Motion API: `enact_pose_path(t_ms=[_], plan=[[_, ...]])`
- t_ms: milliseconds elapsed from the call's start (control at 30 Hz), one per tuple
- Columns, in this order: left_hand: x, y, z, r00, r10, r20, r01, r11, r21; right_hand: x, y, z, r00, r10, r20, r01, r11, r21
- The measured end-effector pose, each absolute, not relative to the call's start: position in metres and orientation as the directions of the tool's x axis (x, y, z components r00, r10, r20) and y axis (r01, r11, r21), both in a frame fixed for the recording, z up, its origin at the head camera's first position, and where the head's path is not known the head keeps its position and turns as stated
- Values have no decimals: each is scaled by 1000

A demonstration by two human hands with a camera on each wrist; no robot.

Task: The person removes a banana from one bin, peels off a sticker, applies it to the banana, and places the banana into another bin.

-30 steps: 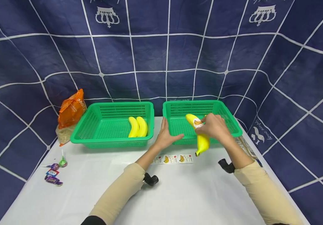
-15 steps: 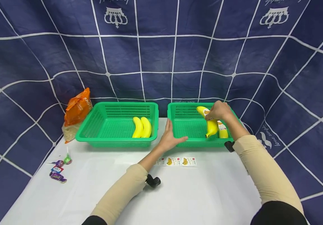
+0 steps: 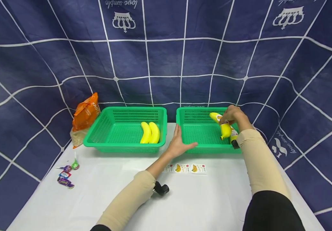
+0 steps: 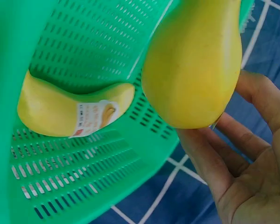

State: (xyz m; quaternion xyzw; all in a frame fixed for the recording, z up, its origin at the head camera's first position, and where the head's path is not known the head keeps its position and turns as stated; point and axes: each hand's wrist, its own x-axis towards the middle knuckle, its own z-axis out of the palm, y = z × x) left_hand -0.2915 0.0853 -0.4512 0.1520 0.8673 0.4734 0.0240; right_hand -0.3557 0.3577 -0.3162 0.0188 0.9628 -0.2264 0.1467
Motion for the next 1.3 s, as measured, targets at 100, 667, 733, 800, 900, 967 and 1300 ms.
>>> enact_pose_path(t_ms=[100, 667, 733, 800, 900, 967, 1300], plan=[[-292, 87, -452, -949, 297, 104, 251, 513, 821, -359, 362, -322, -951, -23, -308, 116, 898, -424], [-291, 85, -452, -952, 285, 108, 249, 524, 815, -389, 375, -346, -916, 1, -401, 160, 918, -363], [-291, 85, -452, -952, 286, 104, 247, 525, 814, -391, 375, -351, -907, -3, -420, 164, 919, -360], [-291, 84, -453, -952, 287, 105, 247, 524, 815, -392, 374, -354, -901, 10, -434, 179, 919, -352], [-291, 84, -452, -952, 285, 108, 249, 523, 815, -393, 370, -358, -898, 30, -440, 196, 921, -336], [-292, 84, -452, -953, 283, 107, 247, 524, 815, -393, 368, -359, -896, 35, -442, 196, 926, -323], [-292, 85, -452, -953, 283, 108, 248, 521, 817, -400, 379, -365, -900, 58, -432, 173, 957, -232]])
